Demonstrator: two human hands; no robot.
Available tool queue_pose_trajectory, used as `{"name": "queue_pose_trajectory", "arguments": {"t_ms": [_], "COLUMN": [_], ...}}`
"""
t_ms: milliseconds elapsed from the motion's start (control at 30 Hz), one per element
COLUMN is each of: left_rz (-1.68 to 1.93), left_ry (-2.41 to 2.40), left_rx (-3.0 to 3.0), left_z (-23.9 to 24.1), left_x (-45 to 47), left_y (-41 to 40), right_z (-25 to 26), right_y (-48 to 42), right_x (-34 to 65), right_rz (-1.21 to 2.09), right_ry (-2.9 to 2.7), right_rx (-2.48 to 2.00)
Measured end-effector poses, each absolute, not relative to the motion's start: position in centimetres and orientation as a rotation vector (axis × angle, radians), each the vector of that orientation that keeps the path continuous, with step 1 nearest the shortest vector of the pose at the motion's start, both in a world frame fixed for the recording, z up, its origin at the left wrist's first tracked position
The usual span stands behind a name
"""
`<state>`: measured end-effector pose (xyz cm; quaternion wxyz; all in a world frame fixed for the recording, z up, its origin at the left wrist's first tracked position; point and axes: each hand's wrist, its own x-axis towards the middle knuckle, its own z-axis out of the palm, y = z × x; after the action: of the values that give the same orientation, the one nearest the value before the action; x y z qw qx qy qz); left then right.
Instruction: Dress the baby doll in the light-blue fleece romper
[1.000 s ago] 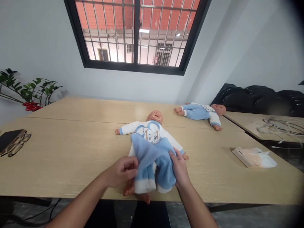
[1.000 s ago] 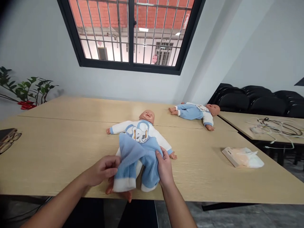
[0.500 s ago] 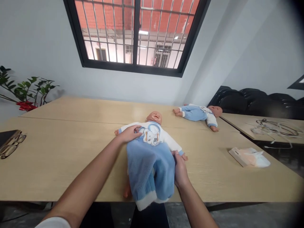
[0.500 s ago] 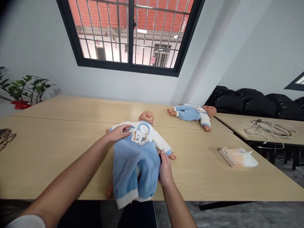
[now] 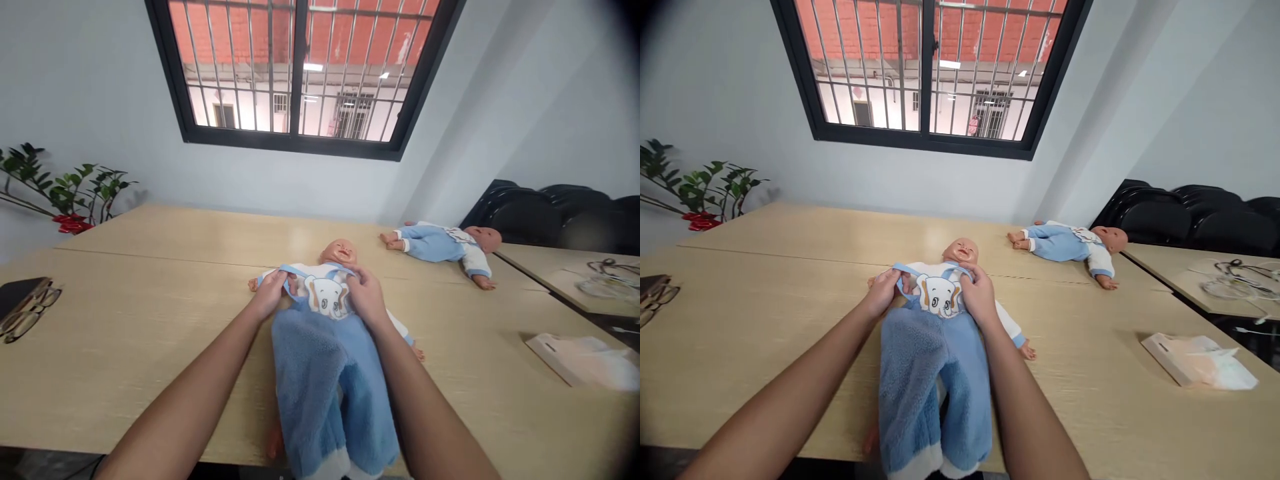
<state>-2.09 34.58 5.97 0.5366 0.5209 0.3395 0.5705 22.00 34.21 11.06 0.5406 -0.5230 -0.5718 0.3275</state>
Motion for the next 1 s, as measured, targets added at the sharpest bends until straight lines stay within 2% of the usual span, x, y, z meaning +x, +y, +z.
{"name": "queue_pose_trajectory", "arguments": {"t_ms": [133, 267, 433, 533, 633, 733, 867, 1000], "left_rz": [1.282, 1.125, 1.159, 1.143, 1.068, 1.002, 1.065, 1.208], "left_ry": [0.721, 0.751, 0.833, 0.898, 0.995, 1.007, 0.821, 0.786], "left_rx": [1.07, 1.002, 1.237, 1.44, 1.655, 1.752, 1.6, 1.361], "left_z": [6.1, 7.0, 8.8, 9.8, 10.2, 10.0, 9.7, 10.1], "left_x": [-1.5, -1.4, -2.5, -2.9, -2.8, -2.4, -1.9, -2.0], "left_y": [34.5, 33.7, 32.4, 31.7, 31.1, 30.9, 30.9, 31.0], "right_z": [11.2, 12.6, 13.8, 13.6, 12.7, 11.7, 10.9, 10.9], "right_y": [33.0, 32.2, 31.4, 31.4, 31.7, 31.6, 30.9, 30.7], "right_x": [23.2, 23.3, 22.6, 22.3, 22.0, 21.6, 20.8, 20.5], "right_rz": [1.021, 1.188, 1.203, 1.058, 0.767, 0.442, 0.159, 0.061], "right_ry": [-0.949, -0.778, -0.688, -0.794, -0.991, -1.425, -2.086, -2.172], "right_rx": [-0.904, -0.705, -0.571, -0.596, -0.726, -0.915, -0.993, -0.997]}}
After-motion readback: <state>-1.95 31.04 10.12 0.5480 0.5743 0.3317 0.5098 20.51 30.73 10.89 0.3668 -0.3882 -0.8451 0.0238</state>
